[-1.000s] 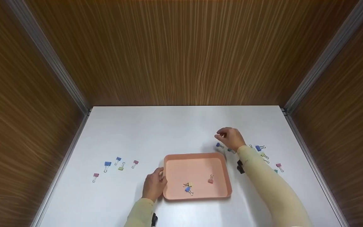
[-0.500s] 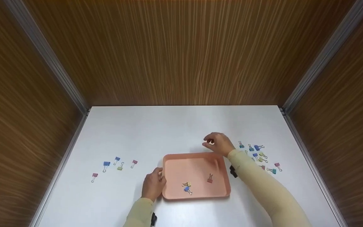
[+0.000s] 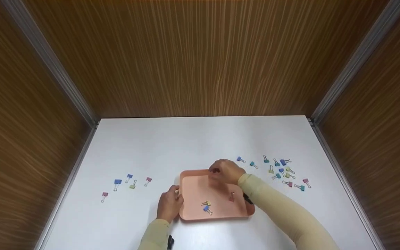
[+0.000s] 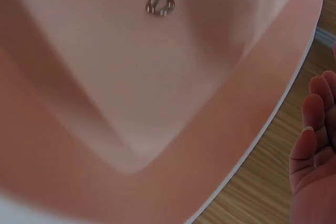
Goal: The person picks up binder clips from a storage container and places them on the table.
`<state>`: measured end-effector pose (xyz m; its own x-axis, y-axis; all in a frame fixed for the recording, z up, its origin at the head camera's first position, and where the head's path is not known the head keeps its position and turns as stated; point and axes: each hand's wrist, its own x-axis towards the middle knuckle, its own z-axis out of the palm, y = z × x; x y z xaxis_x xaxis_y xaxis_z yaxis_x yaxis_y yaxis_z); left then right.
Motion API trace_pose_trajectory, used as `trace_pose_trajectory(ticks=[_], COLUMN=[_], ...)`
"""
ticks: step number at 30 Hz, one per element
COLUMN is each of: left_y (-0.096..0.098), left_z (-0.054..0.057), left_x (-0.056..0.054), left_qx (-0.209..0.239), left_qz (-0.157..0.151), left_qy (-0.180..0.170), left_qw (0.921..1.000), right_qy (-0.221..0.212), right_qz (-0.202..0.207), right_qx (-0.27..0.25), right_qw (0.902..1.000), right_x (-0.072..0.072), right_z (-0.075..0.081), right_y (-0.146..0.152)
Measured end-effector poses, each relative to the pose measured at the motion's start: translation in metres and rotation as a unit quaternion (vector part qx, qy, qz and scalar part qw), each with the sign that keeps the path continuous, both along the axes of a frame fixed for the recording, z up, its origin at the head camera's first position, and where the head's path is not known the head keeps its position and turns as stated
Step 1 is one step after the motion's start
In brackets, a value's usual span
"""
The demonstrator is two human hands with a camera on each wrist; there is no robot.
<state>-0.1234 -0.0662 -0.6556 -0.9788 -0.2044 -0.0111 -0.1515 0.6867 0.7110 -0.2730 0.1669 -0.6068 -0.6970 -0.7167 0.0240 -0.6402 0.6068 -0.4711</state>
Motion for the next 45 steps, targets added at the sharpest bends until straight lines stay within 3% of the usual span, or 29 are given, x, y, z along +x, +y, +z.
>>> trace_pose_trajectory(ticks=[8,16,26,35,45], left_y=[0.002,0.002,0.001,0.002,0.003], left_z=[-0.001,-0.002,-0.002,-0.003,-0.004], left_x=[0.001,0.001,0.002,0.002,0.002], left_qx=[0.001,0.002,-0.006,-0.005,-0.01], left_qz=[0.004,0.003,0.002,0.01,0.008], left_qy=[-0.009,0.0,0.02,-0.005,0.008], left_qw=[0.9999,1.0,0.9998,0.9999,0.9999], right_qy=[-0.054,-0.105,-0.141,-0.121,-0.109], right_qz=[0.078,0.153,0.129,0.147,0.129], right_qx=[0.031,0.104,0.145,0.14,0.142], right_qw=[0.995,0.9771,0.9707,0.9717,0.9753], right_x=[0.019,0.033,0.041,0.044,0.037], right_z=[-0.011,-0.016,-0.015,-0.021,-0.019], right_y=[-0.016,-0.02,-0.02,-0.022,-0.024])
